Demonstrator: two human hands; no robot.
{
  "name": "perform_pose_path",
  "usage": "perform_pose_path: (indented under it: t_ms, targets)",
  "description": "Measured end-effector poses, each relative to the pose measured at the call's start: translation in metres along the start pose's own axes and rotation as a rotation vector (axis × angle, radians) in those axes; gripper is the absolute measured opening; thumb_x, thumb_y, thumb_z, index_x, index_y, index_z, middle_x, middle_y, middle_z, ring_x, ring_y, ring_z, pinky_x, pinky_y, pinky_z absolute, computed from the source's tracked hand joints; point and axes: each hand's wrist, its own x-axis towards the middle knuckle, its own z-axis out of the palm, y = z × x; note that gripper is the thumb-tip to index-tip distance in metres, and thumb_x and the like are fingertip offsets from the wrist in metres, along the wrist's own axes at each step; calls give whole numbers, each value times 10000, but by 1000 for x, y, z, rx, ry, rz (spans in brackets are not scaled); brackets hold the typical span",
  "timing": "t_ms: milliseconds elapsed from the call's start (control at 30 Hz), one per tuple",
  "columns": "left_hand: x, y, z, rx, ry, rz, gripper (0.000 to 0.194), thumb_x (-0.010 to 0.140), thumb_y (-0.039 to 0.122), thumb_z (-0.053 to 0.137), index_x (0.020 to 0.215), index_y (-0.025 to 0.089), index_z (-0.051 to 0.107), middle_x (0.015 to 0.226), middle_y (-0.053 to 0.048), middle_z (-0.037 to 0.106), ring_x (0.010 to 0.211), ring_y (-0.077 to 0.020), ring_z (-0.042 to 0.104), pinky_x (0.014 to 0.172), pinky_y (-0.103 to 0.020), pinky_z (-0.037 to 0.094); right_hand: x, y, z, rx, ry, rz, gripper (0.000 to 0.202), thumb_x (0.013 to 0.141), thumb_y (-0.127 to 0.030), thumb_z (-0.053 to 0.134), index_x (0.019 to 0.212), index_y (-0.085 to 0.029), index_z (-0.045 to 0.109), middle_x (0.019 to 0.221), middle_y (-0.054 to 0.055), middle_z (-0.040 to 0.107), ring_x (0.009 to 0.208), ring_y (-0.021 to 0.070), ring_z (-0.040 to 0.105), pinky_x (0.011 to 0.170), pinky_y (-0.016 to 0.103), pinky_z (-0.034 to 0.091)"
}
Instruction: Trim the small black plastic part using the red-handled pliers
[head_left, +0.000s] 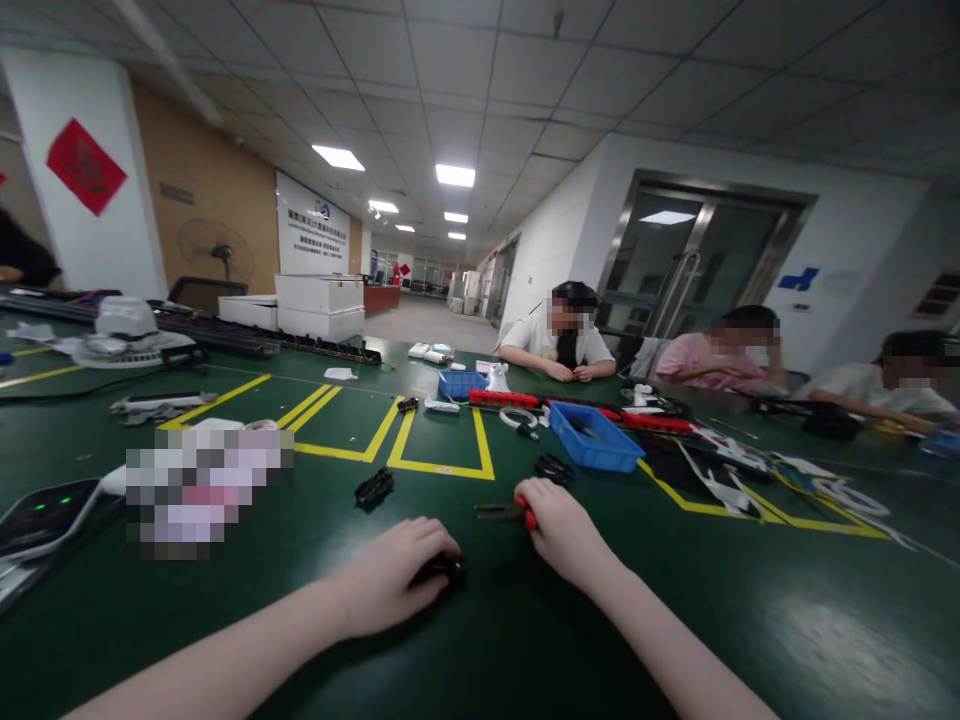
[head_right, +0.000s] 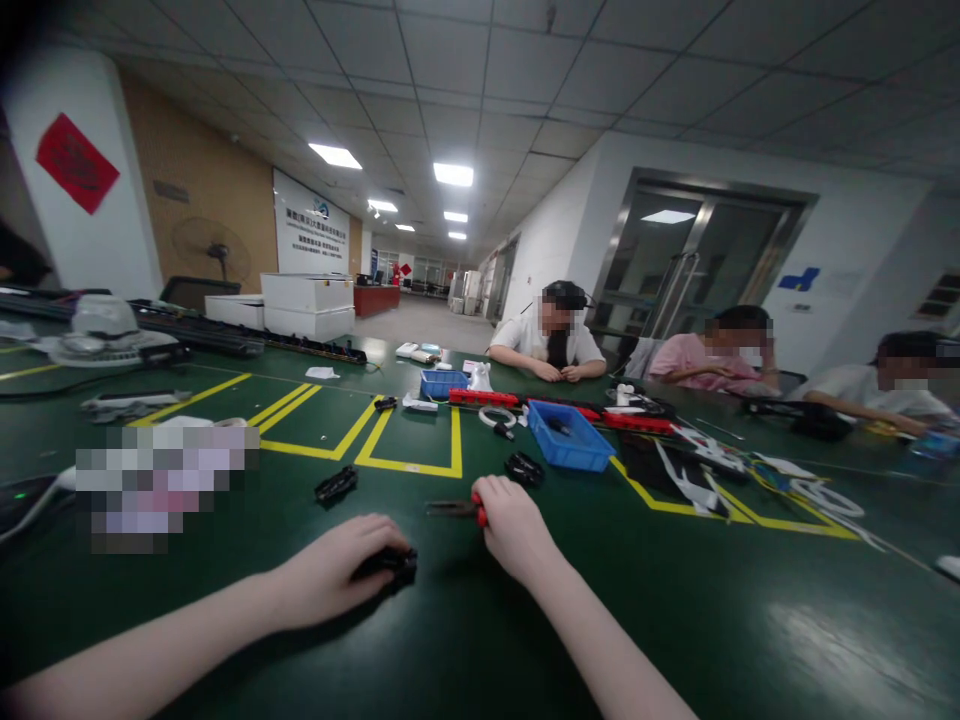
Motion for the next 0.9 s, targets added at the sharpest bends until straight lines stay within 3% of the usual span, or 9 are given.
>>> perform_pose_path:
  t_ms: [200,333,467,700,900]
  targets:
    - [0,-12,6,-99,99,-110,227,863,149,578,1082,208,567,1073,-54,632,1008,-217,590,899,-383,489,30,-2,26,-8,43,-73,253,697,-33,525,905,-175,544,948,96,620,901,233,524,795,329,399]
    - [2,-19,10,-205,147,-177,313,854,163,585,1150,204,494,1085,-61,632,1033,-214,602,935,-403,485,27,-4,38,-8,43,-184,118,757,-147,567,869,-182,556,900,83,618,856,224,515,782,328,378]
    - [1,-19,9,-202,148,-152,472,851,163,580,1290,223,418,1095,-53,626,1051,-214,596,981,-432,456,21,-3,43,0,49,-230,78,783,-163,553,857,-185,562,882,82,619,841,223,513,752,328,360]
    - [-2,-18,10,-185,110,-75,617,845,183,602,1404,247,350,1128,-56,623,1077,-218,588,1016,-444,437,20,-2,46,48,100,-250,196,806,-348,644,881,-186,564,887,76,622,814,216,530,721,318,363]
    - [-2,-18,10,-169,122,-61,621,843,184,605,1407,249,354,1132,-47,617,1080,-210,583,1023,-433,432,17,-3,44,63,133,-247,344,875,-519,579,830,-179,549,853,74,597,738,189,523,674,303,358]
